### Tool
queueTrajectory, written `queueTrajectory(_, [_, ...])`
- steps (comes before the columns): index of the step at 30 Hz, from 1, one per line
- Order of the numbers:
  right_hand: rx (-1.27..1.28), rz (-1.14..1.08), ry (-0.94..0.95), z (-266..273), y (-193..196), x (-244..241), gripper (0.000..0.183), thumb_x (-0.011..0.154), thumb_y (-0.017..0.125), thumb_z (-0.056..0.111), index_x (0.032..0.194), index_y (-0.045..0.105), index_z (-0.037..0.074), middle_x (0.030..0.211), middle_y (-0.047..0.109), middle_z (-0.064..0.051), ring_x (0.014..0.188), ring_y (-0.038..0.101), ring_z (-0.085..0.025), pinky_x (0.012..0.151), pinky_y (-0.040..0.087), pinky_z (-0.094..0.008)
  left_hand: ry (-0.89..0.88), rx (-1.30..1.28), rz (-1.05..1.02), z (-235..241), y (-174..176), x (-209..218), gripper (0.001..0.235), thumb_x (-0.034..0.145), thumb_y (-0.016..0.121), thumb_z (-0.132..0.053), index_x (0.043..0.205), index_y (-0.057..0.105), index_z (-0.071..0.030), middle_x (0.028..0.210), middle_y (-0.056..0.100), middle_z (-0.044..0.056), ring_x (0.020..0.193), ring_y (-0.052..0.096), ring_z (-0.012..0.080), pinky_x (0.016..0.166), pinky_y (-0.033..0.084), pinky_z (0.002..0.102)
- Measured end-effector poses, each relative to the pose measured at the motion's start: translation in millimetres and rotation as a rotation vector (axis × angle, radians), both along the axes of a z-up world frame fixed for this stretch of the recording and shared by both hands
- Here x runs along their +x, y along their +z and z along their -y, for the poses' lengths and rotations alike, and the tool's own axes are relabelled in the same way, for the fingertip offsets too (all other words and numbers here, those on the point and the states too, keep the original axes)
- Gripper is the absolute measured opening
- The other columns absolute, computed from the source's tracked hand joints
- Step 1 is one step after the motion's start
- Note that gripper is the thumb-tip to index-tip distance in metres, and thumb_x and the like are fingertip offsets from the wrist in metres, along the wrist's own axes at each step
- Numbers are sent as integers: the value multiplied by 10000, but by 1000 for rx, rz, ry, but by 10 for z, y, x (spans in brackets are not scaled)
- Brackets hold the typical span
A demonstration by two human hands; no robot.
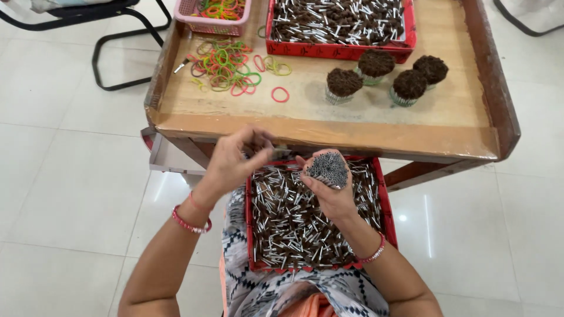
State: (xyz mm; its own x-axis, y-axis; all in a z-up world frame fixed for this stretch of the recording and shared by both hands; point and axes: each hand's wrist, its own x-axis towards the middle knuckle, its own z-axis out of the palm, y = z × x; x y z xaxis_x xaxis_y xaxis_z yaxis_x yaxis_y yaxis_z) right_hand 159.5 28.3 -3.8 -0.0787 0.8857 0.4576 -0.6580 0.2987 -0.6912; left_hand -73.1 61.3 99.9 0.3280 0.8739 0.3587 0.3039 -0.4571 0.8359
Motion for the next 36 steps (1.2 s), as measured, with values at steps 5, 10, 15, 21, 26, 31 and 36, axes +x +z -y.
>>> queueTrajectory(5, [-115,-124,154,187,8,-19,525,830,845,-54,1247,542,45,1079,660,-87,1036,672,-195,967,530,-405,-112,-60,102,354,-128,225,256,924,706,-40,1179,699,-42,1022,719,40,871,659,76,757,557,237])
queueTrajectory(10, [-90,-174,226,306,105,80,526,849,846,-19,1260,524,54,1053,649,-73,1038,664,-190,1050,591,-413,64,350,-176,419,-373,250,222,896,679,0,1103,725,-63,972,660,32,846,637,140,757,540,292])
queueTrajectory(15, [-95,77,173,332,-61,317,507,832,822,-98,1238,545,24,1066,678,-95,1028,689,-205,929,596,-365,-371,-410,702,628,-834,285,134,966,451,-63,1021,570,-32,954,585,49,919,582,187,981,519,372])
queueTrajectory(21, [-18,327,85,547,76,255,522,805,864,-41,1236,584,50,1105,692,-56,1049,676,-141,932,592,-307,-480,-590,936,944,-933,459,323,1047,487,8,1367,519,31,905,583,91,704,588,151,695,571,338])
queueTrajectory(26, [11,742,-398,494,169,348,552,765,865,-10,1241,587,33,1048,730,-82,964,714,-167,868,590,-305,-227,-194,365,948,-542,568,735,872,687,-38,1536,373,-82,1243,578,146,940,688,223,778,632,328])
queueTrajectory(31, [122,1007,-649,468,-70,264,564,737,835,16,1232,565,15,1088,713,-166,985,746,-322,850,598,-372,-71,329,-129,903,-268,781,878,765,878,-260,1498,424,-93,1424,534,185,1193,668,355,911,621,423])
queueTrajectory(36, [412,1081,-639,415,-295,395,656,770,720,23,1368,464,-59,1243,627,-254,1136,653,-472,957,567,-464,-136,280,-354,723,-258,909,911,703,887,-385,1457,460,-106,1354,596,174,1160,671,377,890,588,463])
